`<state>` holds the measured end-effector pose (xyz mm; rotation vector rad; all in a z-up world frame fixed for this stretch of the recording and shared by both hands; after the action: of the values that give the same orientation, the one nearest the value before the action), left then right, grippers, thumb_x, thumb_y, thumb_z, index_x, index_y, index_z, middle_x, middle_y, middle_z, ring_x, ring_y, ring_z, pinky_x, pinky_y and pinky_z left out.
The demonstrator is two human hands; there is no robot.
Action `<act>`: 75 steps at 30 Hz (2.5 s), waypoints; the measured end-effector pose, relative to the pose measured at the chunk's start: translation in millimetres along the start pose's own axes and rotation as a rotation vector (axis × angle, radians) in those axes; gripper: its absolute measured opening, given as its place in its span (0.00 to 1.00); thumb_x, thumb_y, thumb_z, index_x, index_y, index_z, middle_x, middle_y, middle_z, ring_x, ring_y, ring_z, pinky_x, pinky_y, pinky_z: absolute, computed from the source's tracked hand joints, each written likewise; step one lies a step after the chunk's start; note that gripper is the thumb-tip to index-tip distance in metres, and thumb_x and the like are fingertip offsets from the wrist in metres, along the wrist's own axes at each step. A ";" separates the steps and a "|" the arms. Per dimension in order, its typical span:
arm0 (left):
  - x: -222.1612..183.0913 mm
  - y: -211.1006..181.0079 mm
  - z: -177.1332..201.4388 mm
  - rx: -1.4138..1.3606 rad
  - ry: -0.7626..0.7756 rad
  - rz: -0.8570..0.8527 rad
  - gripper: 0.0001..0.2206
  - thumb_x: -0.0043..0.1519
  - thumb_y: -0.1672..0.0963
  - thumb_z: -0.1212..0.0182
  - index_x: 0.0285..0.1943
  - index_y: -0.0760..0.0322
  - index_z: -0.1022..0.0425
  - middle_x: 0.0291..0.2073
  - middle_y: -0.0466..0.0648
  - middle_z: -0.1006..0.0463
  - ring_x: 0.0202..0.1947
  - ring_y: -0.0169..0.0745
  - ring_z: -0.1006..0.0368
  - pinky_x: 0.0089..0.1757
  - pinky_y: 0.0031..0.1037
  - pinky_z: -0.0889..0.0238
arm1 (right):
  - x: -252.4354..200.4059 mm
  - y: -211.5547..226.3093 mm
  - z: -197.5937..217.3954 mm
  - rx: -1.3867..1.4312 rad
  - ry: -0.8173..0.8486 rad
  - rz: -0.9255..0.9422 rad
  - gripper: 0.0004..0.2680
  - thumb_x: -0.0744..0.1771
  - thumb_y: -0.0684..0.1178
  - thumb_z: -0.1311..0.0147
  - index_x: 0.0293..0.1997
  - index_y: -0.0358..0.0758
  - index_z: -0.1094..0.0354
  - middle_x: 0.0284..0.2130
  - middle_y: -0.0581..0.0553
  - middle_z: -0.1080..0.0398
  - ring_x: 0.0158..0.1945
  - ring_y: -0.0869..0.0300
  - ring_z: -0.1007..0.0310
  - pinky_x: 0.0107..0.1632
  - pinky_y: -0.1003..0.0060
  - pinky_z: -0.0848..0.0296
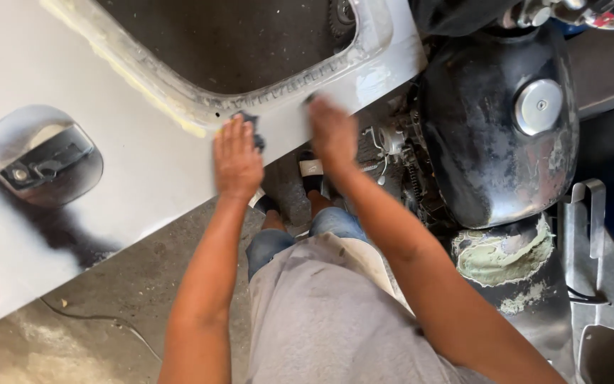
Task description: The person scrubs the surface of a white car door with a yellow sponge and a dark scrubbing pad. They repeatedly dip the sponge into a green bucket of water to rinse it and continue scrubbing different areas of the door, including around the handle and edges.
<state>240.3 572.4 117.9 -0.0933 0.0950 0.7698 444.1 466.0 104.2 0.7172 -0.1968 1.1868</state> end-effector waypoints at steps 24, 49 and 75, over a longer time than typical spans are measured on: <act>24.2 -75.5 2.5 -0.180 -0.136 -0.137 0.29 0.63 0.53 0.44 0.75 0.62 0.39 0.77 0.50 0.46 0.77 0.49 0.52 0.70 0.47 0.60 | 51.8 -139.5 38.3 -0.096 0.068 -0.379 0.12 0.67 0.43 0.43 0.57 0.41 0.26 0.55 0.41 0.28 0.54 0.42 0.31 0.57 0.52 0.32; -22.2 12.7 8.1 -0.216 -0.221 0.088 0.29 0.65 0.53 0.44 0.77 0.64 0.40 0.77 0.54 0.45 0.78 0.51 0.53 0.72 0.45 0.62 | 30.7 5.4 20.9 0.182 0.431 0.145 0.14 0.66 0.42 0.46 0.59 0.47 0.27 0.57 0.38 0.28 0.54 0.44 0.29 0.55 0.51 0.28; -63.7 64.8 18.0 -0.221 -0.285 0.249 0.28 0.63 0.56 0.43 0.74 0.67 0.37 0.75 0.56 0.42 0.77 0.56 0.50 0.72 0.49 0.59 | 16.0 103.9 -7.2 0.177 0.418 0.062 0.19 0.66 0.40 0.50 0.65 0.52 0.32 0.62 0.42 0.32 0.59 0.48 0.32 0.61 0.52 0.30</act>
<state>150.6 576.9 140.2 -0.1827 -0.2541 1.0333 355.8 502.0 148.8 0.6028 0.2385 1.3978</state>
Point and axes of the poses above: each hand's wrist, its own x-axis towards the middle knuckle, its own z-axis out of the back of the hand, y = z × x, the point moved 6 cm from there along x, towards the middle knuckle
